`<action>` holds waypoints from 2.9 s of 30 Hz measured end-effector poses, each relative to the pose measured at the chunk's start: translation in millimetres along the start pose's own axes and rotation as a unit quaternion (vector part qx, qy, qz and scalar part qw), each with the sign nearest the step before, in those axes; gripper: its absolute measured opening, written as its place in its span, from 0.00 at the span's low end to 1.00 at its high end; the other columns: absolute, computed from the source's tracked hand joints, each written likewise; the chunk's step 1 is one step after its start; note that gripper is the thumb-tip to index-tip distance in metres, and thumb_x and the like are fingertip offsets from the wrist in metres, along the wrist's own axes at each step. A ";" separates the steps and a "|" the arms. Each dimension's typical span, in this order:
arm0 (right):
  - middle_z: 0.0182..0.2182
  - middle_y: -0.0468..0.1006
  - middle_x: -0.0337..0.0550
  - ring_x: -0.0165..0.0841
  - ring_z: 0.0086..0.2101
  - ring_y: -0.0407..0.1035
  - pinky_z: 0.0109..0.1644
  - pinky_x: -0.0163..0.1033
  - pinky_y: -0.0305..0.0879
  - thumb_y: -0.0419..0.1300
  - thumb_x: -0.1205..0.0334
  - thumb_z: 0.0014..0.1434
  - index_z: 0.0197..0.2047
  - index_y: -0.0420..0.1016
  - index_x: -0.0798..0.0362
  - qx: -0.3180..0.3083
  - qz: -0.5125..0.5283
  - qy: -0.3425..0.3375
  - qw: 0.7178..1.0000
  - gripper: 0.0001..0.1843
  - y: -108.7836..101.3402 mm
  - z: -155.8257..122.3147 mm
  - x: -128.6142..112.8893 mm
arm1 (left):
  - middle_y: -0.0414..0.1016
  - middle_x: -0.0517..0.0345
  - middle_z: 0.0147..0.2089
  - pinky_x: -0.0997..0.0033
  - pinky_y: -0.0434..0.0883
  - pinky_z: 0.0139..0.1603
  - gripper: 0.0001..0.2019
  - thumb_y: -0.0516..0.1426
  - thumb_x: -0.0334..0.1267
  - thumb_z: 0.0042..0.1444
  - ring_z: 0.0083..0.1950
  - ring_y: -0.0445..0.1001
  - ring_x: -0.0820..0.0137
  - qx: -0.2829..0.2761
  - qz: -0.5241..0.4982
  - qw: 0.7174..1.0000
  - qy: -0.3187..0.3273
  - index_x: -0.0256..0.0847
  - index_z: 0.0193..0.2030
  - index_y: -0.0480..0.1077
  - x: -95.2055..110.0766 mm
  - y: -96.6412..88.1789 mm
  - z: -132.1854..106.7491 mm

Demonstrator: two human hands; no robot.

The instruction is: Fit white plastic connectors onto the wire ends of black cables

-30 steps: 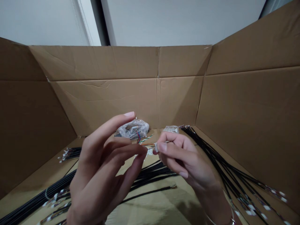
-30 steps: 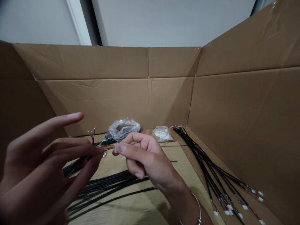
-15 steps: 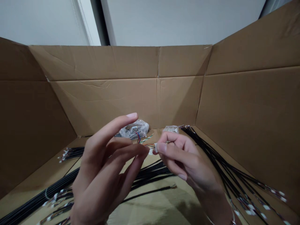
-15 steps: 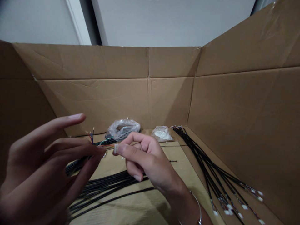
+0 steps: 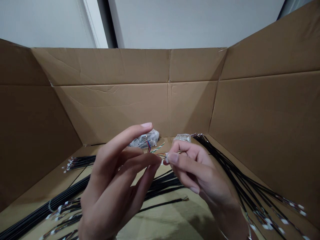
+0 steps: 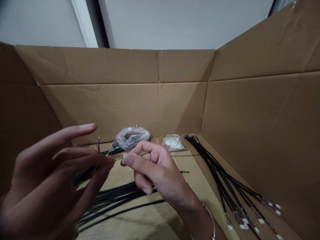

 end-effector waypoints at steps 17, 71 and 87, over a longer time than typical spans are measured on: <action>0.11 0.60 0.21 0.17 0.12 0.43 0.16 0.23 0.43 0.71 0.62 0.63 0.32 0.72 0.52 0.012 0.004 -0.001 1.000 0.13 5.1 -6.1 -1.9 | 0.66 0.58 0.67 0.72 0.82 0.50 0.09 0.57 0.26 0.68 0.47 0.80 0.74 0.000 -0.039 0.999 0.003 0.46 0.46 0.72 -0.3 1.1 -4.1; 0.15 0.61 0.25 0.24 0.17 0.53 0.21 0.32 0.49 0.62 0.57 0.68 0.36 0.75 0.52 0.158 -0.286 -0.171 0.930 0.10 -13.8 -3.3 -24.5 | 0.69 0.52 0.68 0.72 0.81 0.38 0.10 0.60 0.29 0.69 0.34 0.77 0.79 -0.062 -0.123 0.987 -0.078 0.48 0.51 0.78 -25.6 32.3 -2.3; 0.15 0.65 0.26 0.23 0.16 0.56 0.20 0.30 0.54 0.64 0.56 0.70 0.36 0.75 0.51 0.117 -0.248 -0.153 0.949 0.11 -16.5 -5.5 -23.2 | 0.71 0.66 0.22 0.82 0.67 0.19 0.10 0.59 0.38 0.68 0.21 0.69 0.76 -0.184 -0.303 0.914 -0.199 0.44 0.34 0.78 -31.1 38.6 2.6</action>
Point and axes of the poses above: each hand's wrist, its own z-axis towards the middle knuckle, its own y-axis out of the palm, x = y × z, the point moved 6 cm from there along z, towards the middle knuckle
